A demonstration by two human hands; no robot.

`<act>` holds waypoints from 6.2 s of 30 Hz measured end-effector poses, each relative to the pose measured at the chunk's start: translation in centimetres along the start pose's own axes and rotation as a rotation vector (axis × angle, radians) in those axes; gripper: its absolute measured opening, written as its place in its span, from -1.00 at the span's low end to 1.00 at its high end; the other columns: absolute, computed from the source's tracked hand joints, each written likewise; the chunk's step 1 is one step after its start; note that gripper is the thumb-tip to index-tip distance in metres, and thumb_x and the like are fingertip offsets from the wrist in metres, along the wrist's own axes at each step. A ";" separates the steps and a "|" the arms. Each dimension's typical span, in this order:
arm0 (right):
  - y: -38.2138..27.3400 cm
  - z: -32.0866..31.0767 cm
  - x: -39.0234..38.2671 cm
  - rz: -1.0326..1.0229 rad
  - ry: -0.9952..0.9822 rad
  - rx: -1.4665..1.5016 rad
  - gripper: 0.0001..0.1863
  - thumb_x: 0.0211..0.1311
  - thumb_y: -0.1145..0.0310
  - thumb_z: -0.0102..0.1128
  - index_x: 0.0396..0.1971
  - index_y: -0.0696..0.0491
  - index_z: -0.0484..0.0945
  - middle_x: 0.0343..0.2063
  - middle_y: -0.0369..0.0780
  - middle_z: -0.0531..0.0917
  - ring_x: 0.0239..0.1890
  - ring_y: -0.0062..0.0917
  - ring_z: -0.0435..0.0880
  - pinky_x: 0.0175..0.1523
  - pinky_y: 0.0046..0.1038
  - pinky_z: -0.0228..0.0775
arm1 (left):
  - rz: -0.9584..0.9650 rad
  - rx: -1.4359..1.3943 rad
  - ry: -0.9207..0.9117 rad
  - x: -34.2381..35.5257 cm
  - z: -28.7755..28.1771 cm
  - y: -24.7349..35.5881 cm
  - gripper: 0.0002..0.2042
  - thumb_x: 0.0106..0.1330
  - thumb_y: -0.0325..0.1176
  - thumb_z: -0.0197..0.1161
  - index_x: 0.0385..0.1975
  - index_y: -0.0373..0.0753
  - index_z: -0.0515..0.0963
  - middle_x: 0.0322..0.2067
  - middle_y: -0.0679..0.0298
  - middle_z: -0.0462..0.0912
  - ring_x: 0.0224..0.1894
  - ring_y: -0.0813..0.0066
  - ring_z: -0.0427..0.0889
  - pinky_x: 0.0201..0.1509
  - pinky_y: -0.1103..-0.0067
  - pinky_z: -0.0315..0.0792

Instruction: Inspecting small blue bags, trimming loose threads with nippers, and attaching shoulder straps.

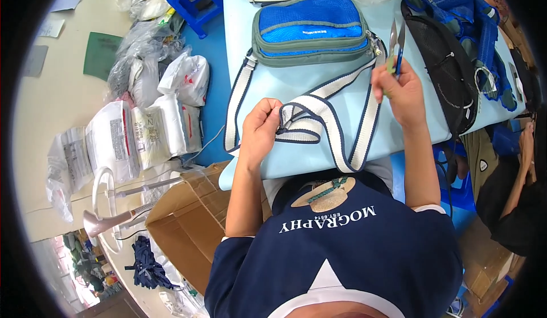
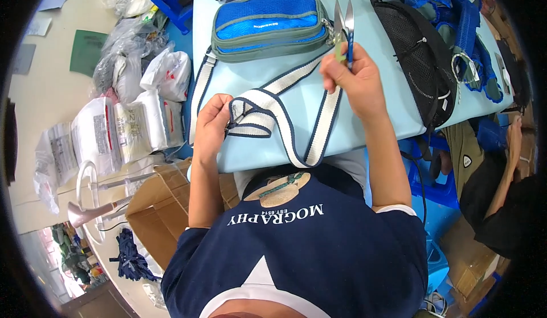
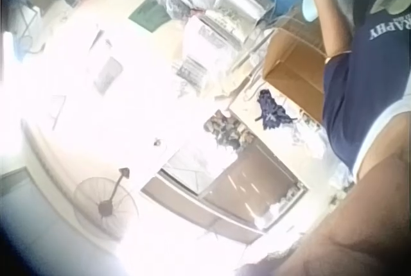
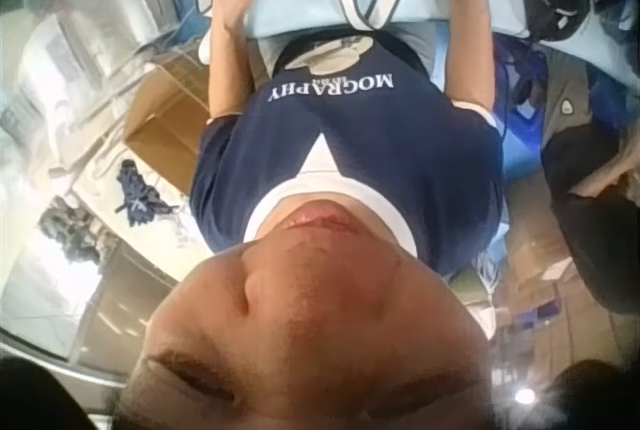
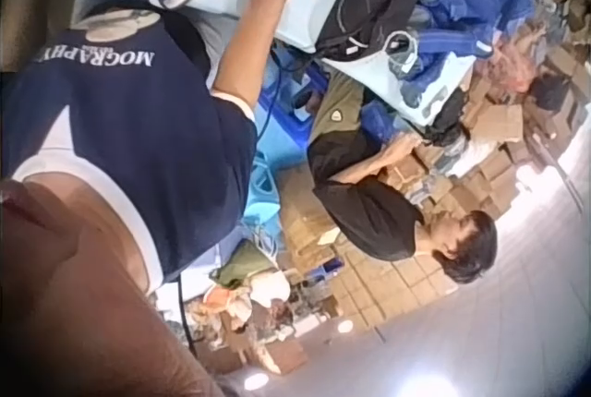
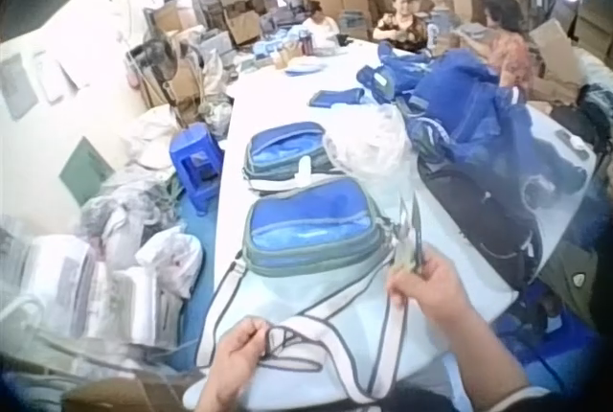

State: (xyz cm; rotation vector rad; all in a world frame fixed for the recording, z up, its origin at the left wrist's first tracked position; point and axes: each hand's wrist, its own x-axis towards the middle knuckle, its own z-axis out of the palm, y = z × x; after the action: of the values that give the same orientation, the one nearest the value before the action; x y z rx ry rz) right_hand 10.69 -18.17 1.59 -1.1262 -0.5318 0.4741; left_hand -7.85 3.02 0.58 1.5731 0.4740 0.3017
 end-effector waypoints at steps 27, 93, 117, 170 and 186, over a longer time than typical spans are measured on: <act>3.1 7.8 2.7 -0.696 0.055 -1.017 -0.77 0.00 0.41 0.26 -0.34 0.14 0.48 -0.52 -0.19 0.59 -0.47 -0.26 0.56 -0.32 -0.37 0.41 | -0.090 -0.266 -0.074 -0.5 0.9 0.8 -0.86 0.19 -0.50 0.19 -0.29 -0.38 0.55 -0.45 0.37 0.58 -0.41 0.73 0.47 -0.30 0.75 0.36; 1.5 7.2 -1.7 0.380 -0.042 -0.142 -0.65 0.03 0.49 0.26 -0.12 0.14 0.48 -0.46 -0.36 0.58 -0.51 -0.80 0.42 -0.46 -0.74 0.19 | 0.230 0.292 0.279 1.1 0.0 1.6 -0.84 0.28 -0.50 0.04 -0.21 -0.35 0.51 -0.45 0.37 0.49 -0.42 0.63 0.40 -0.32 0.70 0.29; 2.5 7.1 -2.1 0.158 -0.151 -0.184 -0.72 0.01 0.56 0.23 -0.21 0.12 0.47 -0.43 -0.35 0.57 -0.38 -0.79 0.47 -0.28 -0.71 0.34 | 0.720 0.638 0.142 0.2 3.5 1.2 -0.94 0.21 -0.58 0.05 -0.36 -0.31 0.37 -0.29 0.06 0.43 -0.24 0.23 0.44 -0.16 0.48 0.32; -0.7 6.7 -2.0 -0.164 -0.163 -0.907 -0.75 0.13 0.38 0.17 -0.22 0.19 0.49 -0.49 -0.15 0.54 -0.45 -0.42 0.52 -0.35 -0.48 0.35 | 0.091 -0.288 0.189 -0.3 5.5 -1.3 -0.95 0.21 -0.51 0.21 -0.38 -0.32 0.52 -0.50 0.46 0.52 -0.51 0.82 0.40 -0.43 0.82 0.29; -1.6 6.3 -2.6 -0.234 -0.250 -1.185 -0.68 -0.08 0.35 0.32 -0.26 0.11 0.59 -0.60 -0.21 0.51 -0.58 -0.40 0.51 -0.49 -0.44 0.31 | -0.004 -0.446 0.098 -0.7 4.7 -0.2 -0.93 0.24 -0.50 0.18 -0.32 -0.33 0.52 -0.46 0.39 0.57 -0.48 0.78 0.45 -0.39 0.81 0.34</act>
State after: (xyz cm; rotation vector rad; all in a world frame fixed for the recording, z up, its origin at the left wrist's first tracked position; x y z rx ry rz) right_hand 4.89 -15.86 4.73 -2.1020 -1.2279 0.0447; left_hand -6.24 -1.45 0.11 1.1264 0.4493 0.4504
